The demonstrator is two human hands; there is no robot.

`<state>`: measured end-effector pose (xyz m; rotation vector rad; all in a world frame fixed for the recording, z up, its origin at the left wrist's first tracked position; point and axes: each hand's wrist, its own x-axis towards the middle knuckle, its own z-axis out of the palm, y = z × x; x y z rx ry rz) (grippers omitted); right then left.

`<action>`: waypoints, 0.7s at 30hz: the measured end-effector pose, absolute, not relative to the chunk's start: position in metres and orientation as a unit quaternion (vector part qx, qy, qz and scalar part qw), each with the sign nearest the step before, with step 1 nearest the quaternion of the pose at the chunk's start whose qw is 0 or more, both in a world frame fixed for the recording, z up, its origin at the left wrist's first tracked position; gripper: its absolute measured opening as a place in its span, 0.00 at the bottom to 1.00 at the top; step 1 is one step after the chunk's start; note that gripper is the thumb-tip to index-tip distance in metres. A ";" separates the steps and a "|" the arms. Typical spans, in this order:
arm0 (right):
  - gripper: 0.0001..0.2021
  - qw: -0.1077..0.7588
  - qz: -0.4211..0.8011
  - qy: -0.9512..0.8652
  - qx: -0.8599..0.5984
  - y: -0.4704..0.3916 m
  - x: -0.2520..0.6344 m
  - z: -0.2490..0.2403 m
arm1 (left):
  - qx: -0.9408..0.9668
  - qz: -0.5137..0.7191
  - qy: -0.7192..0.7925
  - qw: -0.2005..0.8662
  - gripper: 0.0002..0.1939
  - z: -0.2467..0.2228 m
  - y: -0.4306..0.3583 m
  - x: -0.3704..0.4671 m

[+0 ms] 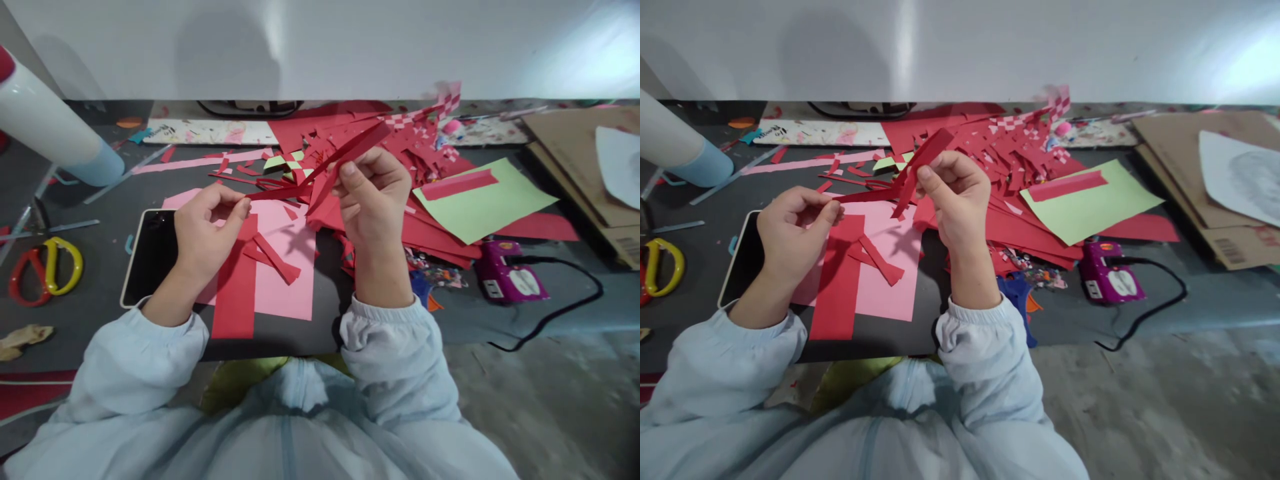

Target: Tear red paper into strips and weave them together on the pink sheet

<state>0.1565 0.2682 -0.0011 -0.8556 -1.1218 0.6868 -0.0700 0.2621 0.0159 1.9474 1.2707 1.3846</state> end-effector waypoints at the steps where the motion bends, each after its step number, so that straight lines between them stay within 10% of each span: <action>1: 0.18 0.705 0.308 -0.505 -0.390 0.268 0.156 -0.001 | 0.703 0.501 0.456 0.217 0.02 0.016 0.262 -0.070; 21: 0.14 0.623 0.450 -0.473 -0.432 0.251 0.128 0.018 | 0.715 0.509 0.440 0.191 0.02 0.018 0.259 -0.069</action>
